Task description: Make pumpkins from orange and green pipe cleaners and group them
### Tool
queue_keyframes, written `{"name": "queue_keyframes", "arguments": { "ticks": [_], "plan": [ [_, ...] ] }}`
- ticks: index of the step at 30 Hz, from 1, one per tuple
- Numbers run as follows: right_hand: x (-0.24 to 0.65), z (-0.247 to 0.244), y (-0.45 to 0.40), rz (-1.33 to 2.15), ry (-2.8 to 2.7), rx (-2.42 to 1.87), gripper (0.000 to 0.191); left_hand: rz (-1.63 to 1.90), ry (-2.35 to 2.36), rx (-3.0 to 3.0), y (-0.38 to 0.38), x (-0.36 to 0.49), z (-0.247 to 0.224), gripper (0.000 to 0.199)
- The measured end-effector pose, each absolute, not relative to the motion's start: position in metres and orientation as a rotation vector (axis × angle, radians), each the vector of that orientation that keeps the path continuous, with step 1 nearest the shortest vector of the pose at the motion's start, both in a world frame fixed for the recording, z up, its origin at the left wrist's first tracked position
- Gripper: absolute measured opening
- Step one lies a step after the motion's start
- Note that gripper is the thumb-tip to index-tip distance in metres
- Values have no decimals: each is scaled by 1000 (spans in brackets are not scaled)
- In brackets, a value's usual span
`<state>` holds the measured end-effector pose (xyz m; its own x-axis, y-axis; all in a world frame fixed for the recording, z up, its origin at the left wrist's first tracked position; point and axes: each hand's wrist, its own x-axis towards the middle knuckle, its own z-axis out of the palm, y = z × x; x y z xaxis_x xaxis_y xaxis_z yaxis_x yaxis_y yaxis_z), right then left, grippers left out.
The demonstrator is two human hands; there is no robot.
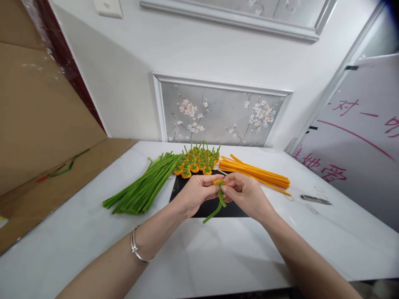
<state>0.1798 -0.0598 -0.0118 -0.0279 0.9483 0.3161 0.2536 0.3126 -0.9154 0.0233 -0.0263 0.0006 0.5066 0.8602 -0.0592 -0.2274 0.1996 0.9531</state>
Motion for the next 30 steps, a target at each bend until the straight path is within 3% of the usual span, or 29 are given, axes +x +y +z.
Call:
{"name": "queue_keyframes", "arguments": {
  "ticks": [4,11,15,21,26,30],
  "plan": [
    [184,-11,-60,844,-1561,-1129,11,830,697,1218,-26,23,1,41],
    [191,-11,-61,505,-1887,-1097,19,699,618,1414,-27,19,2,29],
    [193,-12,-56,370,-1863,-1119,12,597,650,1336,-26,14,5,26],
    [194,-11,-53,518,-1883,-1090,11,470,571,1221,-24,11,8,13],
    [196,-7,-54,266,-1959,-990,11,479,523,1067,-22,10,5,18],
    [199,-9,-54,349,-1973,-1050,5,525,500,1109,-23,12,6,19]
  ]
}}
